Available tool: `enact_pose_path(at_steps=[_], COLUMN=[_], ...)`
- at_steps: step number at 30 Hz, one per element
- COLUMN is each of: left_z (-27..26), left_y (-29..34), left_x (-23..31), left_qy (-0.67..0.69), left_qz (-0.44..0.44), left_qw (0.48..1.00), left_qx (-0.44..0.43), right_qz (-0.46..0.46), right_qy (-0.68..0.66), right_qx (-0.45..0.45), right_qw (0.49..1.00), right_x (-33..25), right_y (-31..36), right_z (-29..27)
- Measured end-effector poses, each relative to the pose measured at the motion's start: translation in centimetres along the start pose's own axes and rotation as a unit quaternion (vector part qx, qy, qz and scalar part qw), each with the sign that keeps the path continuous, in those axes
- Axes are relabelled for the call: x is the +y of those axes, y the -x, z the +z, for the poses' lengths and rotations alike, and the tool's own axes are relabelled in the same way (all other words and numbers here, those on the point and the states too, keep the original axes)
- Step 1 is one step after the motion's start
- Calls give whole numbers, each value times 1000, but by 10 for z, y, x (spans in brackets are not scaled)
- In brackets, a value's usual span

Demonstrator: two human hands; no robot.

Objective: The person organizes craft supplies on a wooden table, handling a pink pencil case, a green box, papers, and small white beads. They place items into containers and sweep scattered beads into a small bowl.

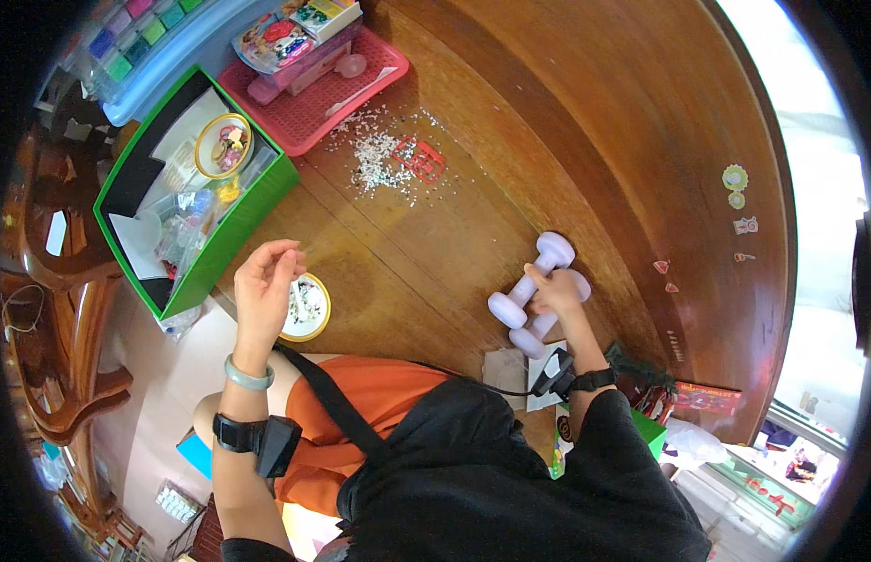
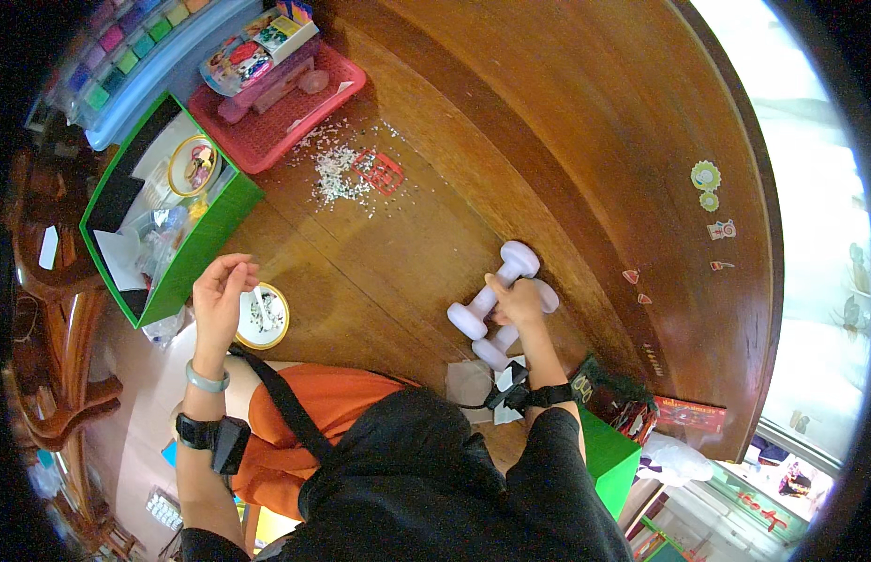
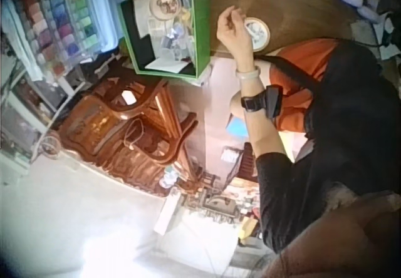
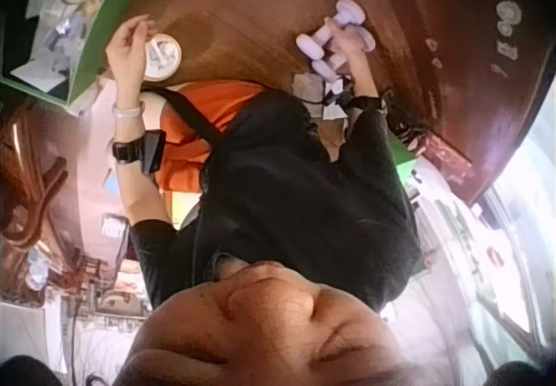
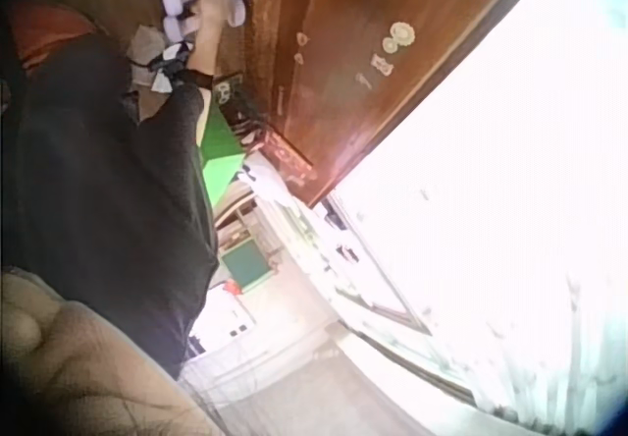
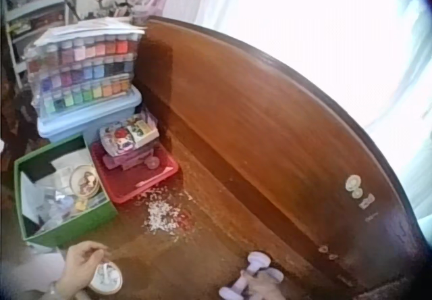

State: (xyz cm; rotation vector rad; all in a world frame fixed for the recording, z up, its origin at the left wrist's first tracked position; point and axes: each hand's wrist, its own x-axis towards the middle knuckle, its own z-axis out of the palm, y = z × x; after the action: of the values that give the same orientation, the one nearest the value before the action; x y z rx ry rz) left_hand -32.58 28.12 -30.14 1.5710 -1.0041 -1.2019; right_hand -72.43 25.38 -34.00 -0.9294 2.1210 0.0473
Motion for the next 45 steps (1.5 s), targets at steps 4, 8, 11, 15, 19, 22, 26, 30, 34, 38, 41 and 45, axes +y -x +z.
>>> enact_pose_path(at_steps=[4, 8, 11, 15, 19, 22, 26, 30, 34, 38, 41, 45], left_z=[-5, -22, -31, -35, -22, -6, 15, 24, 29, 34, 36, 27], left_y=[5, 10, 24, 30, 24, 15, 7, 4, 2, 1, -1, -1], left_x=[-19, -48, -54, -79, -74, -73, -65, -58, -66, -74, -68, -73], left_qy=[-118, -401, -465, -404, -366, -322, -285, -245, -217, -188, -200, -179], left_qz=[15, 137, 67, -70, -51, -74, -65, -89, -72, -88, -95, -92], left_qw=[992, 903, 881, 911, 929, 944, 956, 965, 974, 978, 975, 979], left_qx=[31, 66, 62, 41, 20, 10, 3, 0, -2, -1, 6, 24], right_qz=[-253, -319, -272, -294, -317, -339, -327, -340, -373, -419, -482, -542], right_qy=[204, 77, 134, 123, 173, 245, 212, 107, -99, -142, -93, 98], right_qx=[192, 90, 74, 68, 76, 92, 75, 67, -36, -217, -96, 190], right_qw=[926, 940, 950, 945, 929, 904, 918, 932, 922, 870, 866, 813], right_x=[-30, -46, -44, -46, -48, -50, -56, -56, -74, -139, -161, -171], right_y=[1, -37, -45, -56, -54, -53, -52, -56, -55, 21, 9, -49], right_z=[-5, 33, 40, 47, 52, 52, 48, 50, 65, 82, 91, 91])
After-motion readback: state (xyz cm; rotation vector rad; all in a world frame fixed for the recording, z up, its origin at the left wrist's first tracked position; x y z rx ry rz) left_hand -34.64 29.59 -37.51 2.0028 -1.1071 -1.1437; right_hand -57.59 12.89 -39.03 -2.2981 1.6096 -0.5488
